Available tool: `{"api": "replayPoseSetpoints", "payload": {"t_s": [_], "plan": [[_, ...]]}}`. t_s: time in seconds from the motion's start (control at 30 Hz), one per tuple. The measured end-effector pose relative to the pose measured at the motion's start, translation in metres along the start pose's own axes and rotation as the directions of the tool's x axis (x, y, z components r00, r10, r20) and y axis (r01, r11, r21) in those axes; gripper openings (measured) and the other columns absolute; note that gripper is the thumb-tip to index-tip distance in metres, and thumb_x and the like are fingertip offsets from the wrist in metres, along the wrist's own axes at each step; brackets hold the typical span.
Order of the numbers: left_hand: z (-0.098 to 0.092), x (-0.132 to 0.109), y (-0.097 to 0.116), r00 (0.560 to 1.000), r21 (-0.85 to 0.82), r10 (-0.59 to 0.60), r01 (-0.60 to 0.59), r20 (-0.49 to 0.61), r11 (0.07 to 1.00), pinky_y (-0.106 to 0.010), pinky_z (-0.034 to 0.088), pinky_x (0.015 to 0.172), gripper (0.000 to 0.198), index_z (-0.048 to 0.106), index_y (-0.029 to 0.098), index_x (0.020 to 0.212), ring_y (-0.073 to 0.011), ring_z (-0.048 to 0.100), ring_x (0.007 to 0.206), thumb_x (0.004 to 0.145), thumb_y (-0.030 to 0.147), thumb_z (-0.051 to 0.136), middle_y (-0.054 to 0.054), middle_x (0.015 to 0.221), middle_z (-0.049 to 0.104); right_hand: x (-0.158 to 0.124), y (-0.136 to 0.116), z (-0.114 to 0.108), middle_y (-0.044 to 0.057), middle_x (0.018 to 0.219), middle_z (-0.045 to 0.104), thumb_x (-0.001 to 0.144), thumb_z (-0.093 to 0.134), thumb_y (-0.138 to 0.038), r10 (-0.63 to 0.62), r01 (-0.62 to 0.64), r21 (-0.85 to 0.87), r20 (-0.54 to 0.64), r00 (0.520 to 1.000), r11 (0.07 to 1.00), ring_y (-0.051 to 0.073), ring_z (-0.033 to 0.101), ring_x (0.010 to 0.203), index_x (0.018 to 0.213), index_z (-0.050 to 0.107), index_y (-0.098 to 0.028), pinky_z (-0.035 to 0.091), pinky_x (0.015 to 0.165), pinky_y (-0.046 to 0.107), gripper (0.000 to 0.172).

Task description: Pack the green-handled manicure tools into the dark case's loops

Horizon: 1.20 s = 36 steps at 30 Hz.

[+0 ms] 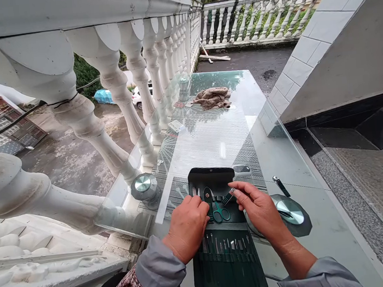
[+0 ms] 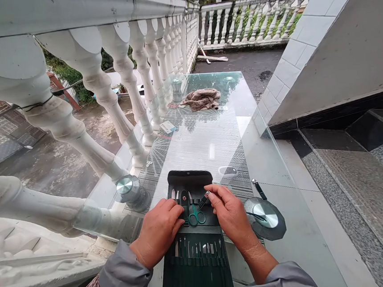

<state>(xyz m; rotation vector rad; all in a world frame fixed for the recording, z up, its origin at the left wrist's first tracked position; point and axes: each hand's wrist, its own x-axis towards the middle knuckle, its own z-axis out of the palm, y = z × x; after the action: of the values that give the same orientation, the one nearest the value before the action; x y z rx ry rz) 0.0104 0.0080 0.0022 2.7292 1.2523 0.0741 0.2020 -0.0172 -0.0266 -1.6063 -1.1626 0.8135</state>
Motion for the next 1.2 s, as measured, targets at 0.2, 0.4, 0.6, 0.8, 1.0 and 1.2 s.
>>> {"api": "replayPoseSetpoints", "payload": {"t_s": [0.2,0.4,0.6,0.8,1.0,1.2], "plan": [[0.001,0.0,-0.001,1.0,-0.006,0.01,-0.01,-0.008,1.0,-0.032,0.048,0.069,0.007,0.054,0.019,0.084,-0.0198,0.053,0.085,0.083,0.019,0.062,-0.002,0.089,0.057,-0.005,0.001,0.002,0.007,0.093,0.066,0.082,0.052,-0.042,-0.117,0.116,-0.149,0.002,0.993,0.982,0.015,0.055,0.065,0.095,0.066,-0.021,0.048,0.058,0.03,0.028],[-0.002,0.0,0.0,1.0,0.008,0.004,-0.004,0.028,1.0,-0.032,0.049,0.071,0.007,0.056,0.019,0.086,-0.0203,0.054,0.086,0.083,0.019,0.062,-0.002,0.091,0.059,-0.01,0.003,-0.003,0.006,0.092,0.064,0.081,0.053,-0.042,-0.063,0.066,-0.095,0.031,0.998,0.993,0.015,0.055,0.064,0.095,0.066,-0.022,0.048,0.058,0.029,0.028],[-0.002,0.002,0.002,0.999,0.011,0.001,-0.002,0.05,1.0,-0.033,0.05,0.072,0.007,0.056,0.019,0.087,-0.0209,0.054,0.088,0.083,0.02,0.062,-0.002,0.093,0.059,0.005,-0.003,-0.005,0.004,0.085,0.064,0.076,0.055,-0.045,0.036,-0.034,0.037,-0.066,0.997,0.999,0.012,0.053,0.057,0.096,0.066,-0.018,0.049,0.062,0.031,0.035],[-0.001,0.004,0.002,0.999,0.012,-0.005,0.005,0.042,1.0,-0.034,0.05,0.074,0.009,0.056,0.019,0.09,-0.021,0.054,0.088,0.084,0.024,0.062,-0.003,0.093,0.059,0.023,0.0,0.003,0.006,0.086,0.066,0.077,0.052,-0.043,0.018,-0.018,-0.038,0.009,1.0,0.999,0.013,0.052,0.056,0.096,0.069,-0.018,0.046,0.057,0.031,0.035],[-0.001,0.003,0.002,0.999,-0.017,-0.002,0.003,0.055,1.0,-0.034,0.051,0.075,0.013,0.055,0.021,0.096,-0.0208,0.054,0.089,0.085,0.023,0.061,-0.002,0.096,0.059,0.035,0.008,0.01,0.005,0.094,0.069,0.081,0.048,-0.041,-0.08,0.089,-0.158,0.057,0.995,0.983,0.02,0.061,0.083,0.099,0.068,-0.021,0.047,0.075,0.035,0.034],[-0.005,0.003,0.003,0.996,-0.011,-0.014,0.015,0.087,1.0,-0.034,0.051,0.076,0.013,0.055,0.02,0.097,-0.021,0.054,0.09,0.085,0.023,0.06,-0.002,0.097,0.059,0.037,0.006,0.017,0.007,0.094,0.069,0.079,0.052,-0.035,-0.202,0.206,-0.277,0.041,0.979,0.939,0.021,0.062,0.085,0.097,0.068,-0.02,0.047,0.08,0.037,0.029]]}}
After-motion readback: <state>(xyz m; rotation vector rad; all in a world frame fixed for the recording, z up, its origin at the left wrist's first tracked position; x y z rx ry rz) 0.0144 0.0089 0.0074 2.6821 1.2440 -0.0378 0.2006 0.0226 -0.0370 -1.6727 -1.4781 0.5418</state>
